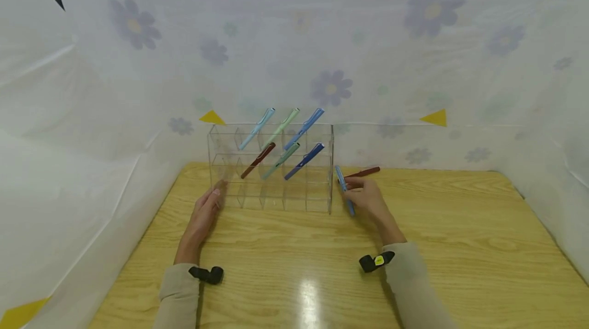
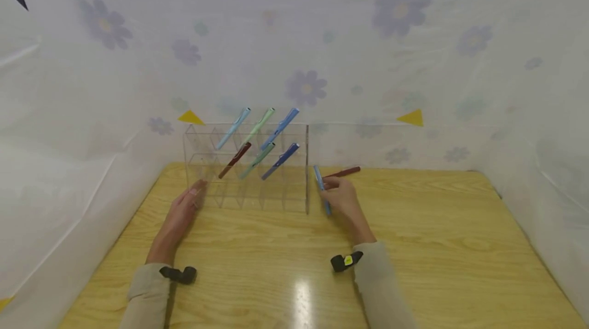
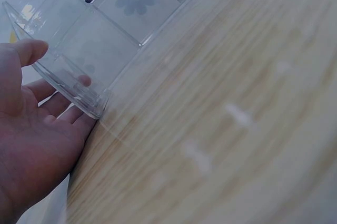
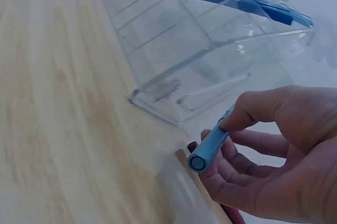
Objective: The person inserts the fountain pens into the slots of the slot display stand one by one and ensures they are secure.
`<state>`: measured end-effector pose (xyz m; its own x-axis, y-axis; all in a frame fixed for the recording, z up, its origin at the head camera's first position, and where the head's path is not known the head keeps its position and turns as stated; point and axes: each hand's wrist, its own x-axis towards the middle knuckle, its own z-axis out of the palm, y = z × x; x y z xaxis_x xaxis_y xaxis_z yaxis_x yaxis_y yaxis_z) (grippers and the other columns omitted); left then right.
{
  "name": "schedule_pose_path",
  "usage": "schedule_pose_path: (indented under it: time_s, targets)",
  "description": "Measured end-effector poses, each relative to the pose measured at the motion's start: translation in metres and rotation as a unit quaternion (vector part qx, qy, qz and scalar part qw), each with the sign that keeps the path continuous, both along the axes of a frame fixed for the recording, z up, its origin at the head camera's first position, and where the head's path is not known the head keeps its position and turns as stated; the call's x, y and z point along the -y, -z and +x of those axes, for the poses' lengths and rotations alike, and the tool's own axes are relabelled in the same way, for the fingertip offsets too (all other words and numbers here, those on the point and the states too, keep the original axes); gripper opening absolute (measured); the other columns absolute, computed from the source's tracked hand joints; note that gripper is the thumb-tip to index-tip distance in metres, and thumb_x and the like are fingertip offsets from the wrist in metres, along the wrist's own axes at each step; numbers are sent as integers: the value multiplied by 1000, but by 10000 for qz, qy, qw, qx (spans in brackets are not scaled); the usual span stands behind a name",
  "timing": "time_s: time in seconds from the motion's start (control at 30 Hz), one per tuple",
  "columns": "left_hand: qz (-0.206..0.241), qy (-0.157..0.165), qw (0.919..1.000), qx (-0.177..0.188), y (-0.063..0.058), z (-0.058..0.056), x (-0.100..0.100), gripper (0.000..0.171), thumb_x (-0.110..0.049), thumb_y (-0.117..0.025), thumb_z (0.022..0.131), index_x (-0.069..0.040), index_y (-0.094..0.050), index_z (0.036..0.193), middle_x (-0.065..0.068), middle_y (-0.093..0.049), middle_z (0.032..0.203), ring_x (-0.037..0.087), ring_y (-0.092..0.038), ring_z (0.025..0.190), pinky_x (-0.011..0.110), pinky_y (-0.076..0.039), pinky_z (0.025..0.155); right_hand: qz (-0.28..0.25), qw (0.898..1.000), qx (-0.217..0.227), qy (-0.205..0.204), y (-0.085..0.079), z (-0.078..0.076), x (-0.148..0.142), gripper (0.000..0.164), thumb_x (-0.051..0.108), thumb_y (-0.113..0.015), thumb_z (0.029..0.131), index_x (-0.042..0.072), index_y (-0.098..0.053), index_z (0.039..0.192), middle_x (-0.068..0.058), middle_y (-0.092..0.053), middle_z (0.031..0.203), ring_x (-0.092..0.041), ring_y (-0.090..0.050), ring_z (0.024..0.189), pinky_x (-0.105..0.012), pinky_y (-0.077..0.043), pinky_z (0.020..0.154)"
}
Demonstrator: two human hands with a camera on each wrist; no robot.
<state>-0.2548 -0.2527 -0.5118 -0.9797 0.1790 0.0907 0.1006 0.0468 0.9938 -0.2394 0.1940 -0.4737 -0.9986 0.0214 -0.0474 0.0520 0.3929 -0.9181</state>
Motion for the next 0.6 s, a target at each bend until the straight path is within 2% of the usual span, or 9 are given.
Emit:
schedule_pose_path:
  time_s: [0.13,0.27,0.47,0.6]
  targets:
    - [53,31,10000,-43,0,0,0,63,-39,-36,114,3,-27,160,18,-21,168,28,-17,155,48,-14,124,-657,9977,-58,-172,-6,1,-8,45,4,-58,99,-4,-56,143,-27,-57,133,-41,-59,119,-36,-53,86]
    - [47,6,10000,-65,0,1,0,64,-39,-36,113,3,-28,160,18,-22,168,28,-18,155,49,-14,124,-1197,9921,-268,-243,-12,2,-14,41,6,-53,105,-3,-53,145,-30,-58,136,-43,-55,126,-43,-46,100]
    - [36,-2,10000,-77,1,0,0,64,-39,-36,113,3,-27,160,17,-22,168,28,-18,155,50,-15,124,-1773,9837,-291,-2,-24,4,-16,44,7,-51,106,2,-50,150,-23,-62,130,-32,-63,117,-40,-52,96]
    - [85,4,9999,-105,1,0,0,62,-37,-36,114,3,-27,160,18,-23,167,28,-18,155,50,-15,124,-1800,9829,-379,-58,-32,6,-16,45,9,-51,106,5,-50,151,-14,-61,126,-24,-61,111,-37,-52,93]
